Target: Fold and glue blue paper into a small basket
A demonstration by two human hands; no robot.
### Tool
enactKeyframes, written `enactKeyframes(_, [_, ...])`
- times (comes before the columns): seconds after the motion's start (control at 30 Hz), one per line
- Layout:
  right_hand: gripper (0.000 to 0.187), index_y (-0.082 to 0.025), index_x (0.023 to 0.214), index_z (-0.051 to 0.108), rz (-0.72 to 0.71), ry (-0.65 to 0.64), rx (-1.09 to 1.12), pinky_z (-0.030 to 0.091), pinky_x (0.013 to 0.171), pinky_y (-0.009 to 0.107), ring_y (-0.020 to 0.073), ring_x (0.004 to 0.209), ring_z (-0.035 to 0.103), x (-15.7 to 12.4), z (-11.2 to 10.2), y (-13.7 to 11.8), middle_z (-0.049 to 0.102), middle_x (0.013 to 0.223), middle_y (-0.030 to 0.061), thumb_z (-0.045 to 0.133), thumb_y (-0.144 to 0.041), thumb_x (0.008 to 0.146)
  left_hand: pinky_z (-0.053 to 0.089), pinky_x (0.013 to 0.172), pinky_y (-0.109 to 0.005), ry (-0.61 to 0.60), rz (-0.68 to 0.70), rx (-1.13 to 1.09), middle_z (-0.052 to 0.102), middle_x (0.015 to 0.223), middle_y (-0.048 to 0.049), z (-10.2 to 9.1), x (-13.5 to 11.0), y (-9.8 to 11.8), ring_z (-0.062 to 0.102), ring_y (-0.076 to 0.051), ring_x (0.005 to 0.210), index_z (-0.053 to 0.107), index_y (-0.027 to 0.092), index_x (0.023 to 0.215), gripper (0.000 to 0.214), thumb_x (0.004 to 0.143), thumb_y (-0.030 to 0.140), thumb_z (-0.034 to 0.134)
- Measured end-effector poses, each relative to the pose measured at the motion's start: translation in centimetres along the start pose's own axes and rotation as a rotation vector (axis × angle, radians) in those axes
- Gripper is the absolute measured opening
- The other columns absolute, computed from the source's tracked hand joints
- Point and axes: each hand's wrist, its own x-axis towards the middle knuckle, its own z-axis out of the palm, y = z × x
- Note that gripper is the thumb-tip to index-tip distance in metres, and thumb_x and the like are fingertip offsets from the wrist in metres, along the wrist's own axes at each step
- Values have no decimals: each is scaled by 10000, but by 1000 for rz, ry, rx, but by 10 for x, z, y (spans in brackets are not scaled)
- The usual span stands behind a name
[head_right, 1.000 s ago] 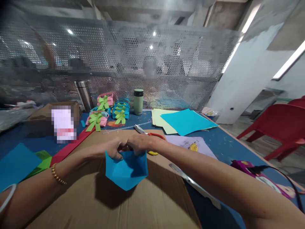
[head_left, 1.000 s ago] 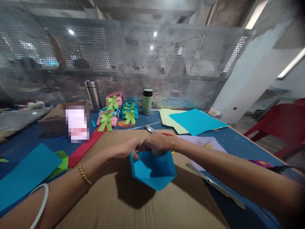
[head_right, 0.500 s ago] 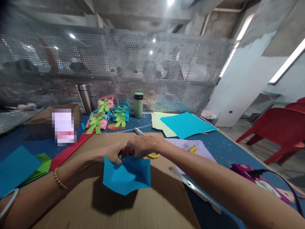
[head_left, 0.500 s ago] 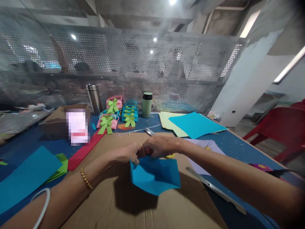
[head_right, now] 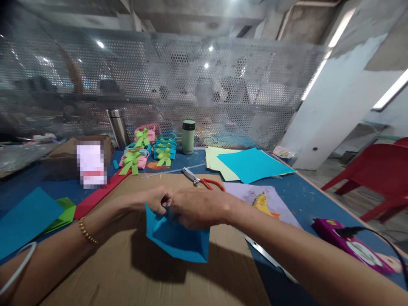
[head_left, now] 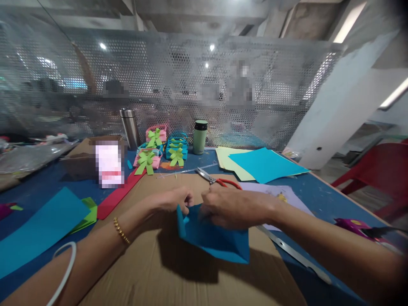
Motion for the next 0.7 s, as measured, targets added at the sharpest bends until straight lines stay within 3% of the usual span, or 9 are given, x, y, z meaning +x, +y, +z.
enactKeyframes(0.23, [260, -162, 989, 744, -41, -80, 85, 360, 628, 265, 145, 703, 559, 14, 9, 27, 720, 917, 75, 491, -164, 930, 298, 520, -235, -48, -29, 54, 462, 614, 59, -4, -6, 5, 427, -111, 591, 517, 179, 660, 153, 534, 191, 603])
enactKeyframes(0.43, [251, -158, 986, 737, -30, -142, 38, 358, 616, 273, 152, 683, 560, 22, 4, 23, 723, 917, 81, 492, -171, 935, 338, 553, -238, -107, 13, 28, 531, 678, 37, -9, -7, 4, 466, -127, 632, 605, 161, 744, 173, 575, 195, 610])
enactKeyframes(0.7, [263, -140, 934, 740, -98, -175, -51, 331, 618, 290, 156, 681, 545, 26, 4, 22, 722, 914, 94, 477, -135, 933, 373, 616, -237, -13, 86, 3, 585, 763, 17, -8, -20, 23, 504, -145, 706, 660, 157, 900, 290, 616, 162, 597])
